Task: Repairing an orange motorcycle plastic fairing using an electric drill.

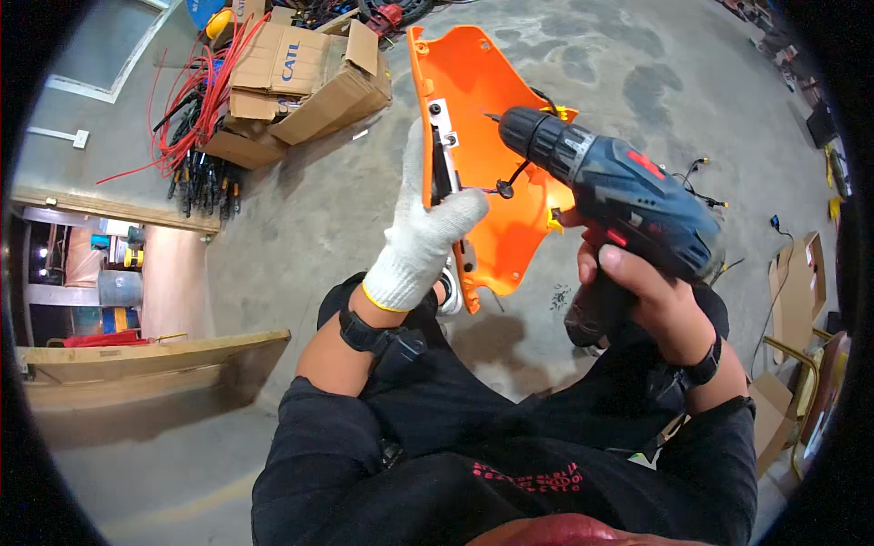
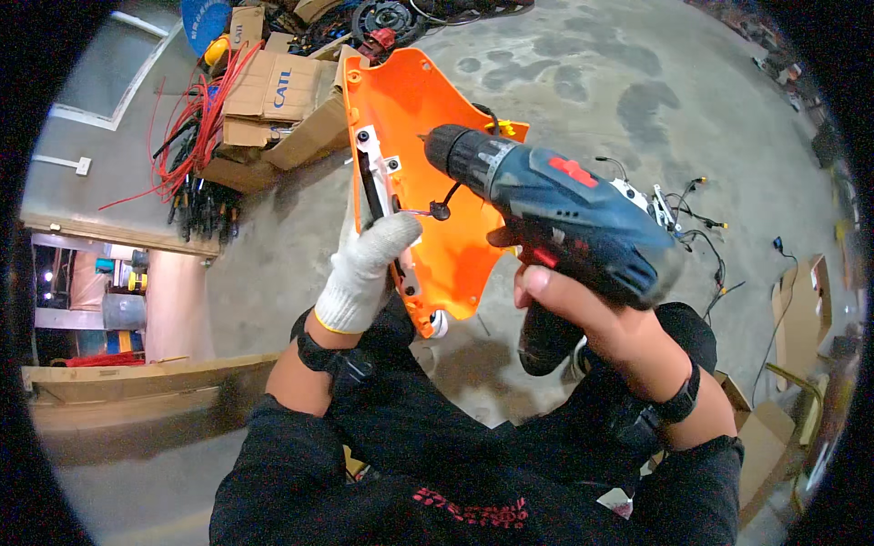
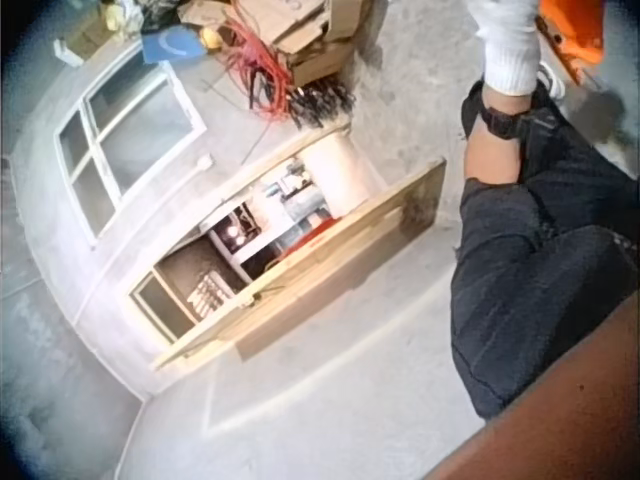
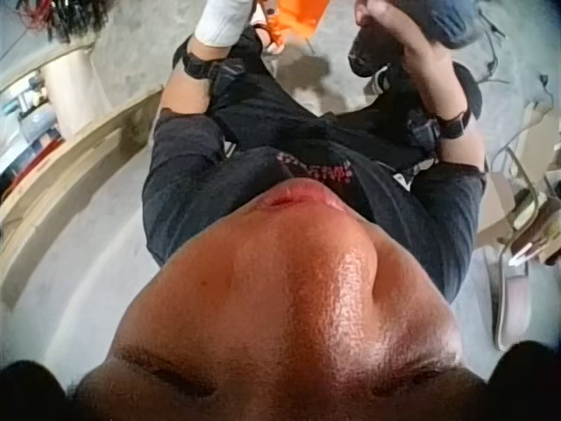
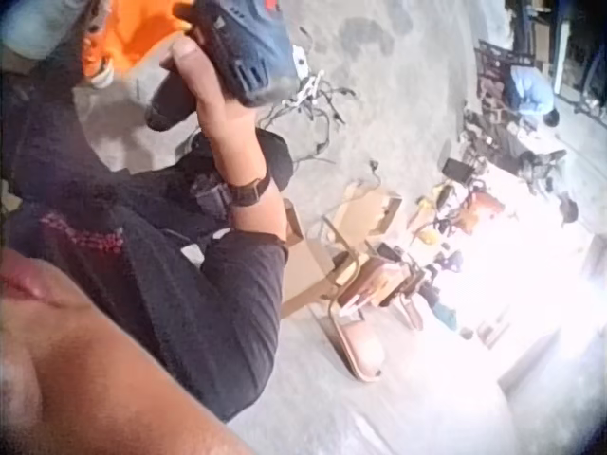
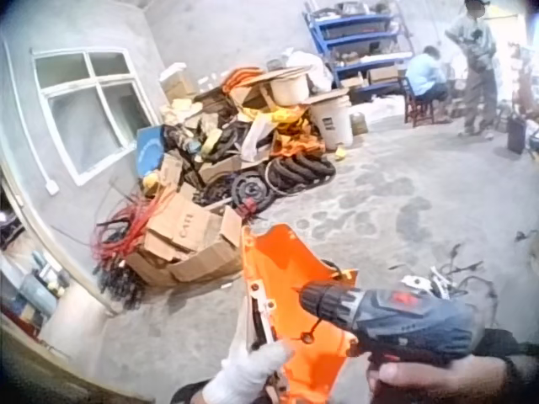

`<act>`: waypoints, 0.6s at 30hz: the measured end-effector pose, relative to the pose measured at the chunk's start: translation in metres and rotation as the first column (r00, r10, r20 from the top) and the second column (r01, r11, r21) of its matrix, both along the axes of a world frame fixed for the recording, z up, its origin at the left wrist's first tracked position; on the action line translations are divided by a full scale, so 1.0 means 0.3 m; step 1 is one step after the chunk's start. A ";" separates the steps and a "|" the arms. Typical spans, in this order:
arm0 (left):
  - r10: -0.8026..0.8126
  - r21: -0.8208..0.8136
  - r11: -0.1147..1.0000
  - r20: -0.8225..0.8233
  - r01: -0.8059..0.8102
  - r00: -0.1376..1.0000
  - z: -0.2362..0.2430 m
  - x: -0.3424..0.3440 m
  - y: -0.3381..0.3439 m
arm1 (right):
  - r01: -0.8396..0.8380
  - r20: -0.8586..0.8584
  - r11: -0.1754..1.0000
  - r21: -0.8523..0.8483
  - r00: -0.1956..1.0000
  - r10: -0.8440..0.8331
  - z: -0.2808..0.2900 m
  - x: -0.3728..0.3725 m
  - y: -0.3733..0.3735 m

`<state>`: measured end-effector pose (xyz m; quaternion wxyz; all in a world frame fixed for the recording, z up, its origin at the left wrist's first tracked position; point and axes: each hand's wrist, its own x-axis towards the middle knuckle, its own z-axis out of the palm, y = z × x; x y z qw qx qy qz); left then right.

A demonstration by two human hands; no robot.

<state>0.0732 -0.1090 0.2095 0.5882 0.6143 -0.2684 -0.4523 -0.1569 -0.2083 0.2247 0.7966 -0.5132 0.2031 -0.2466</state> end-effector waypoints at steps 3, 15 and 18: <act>-0.047 -0.143 0.988 0.090 0.060 0.995 -0.001 -0.012 -0.016 | -0.075 -0.046 0.993 -0.086 0.996 0.071 0.004 -0.036 -0.001; -0.057 -0.010 0.998 0.262 0.061 0.963 -0.023 -0.031 0.016 | -0.149 -0.145 0.946 -0.289 0.983 0.110 -0.060 -0.058 0.008; -0.044 0.031 0.999 0.309 0.036 0.950 -0.011 -0.030 0.014 | -0.106 -0.133 0.945 -0.311 0.989 0.067 -0.069 -0.057 0.014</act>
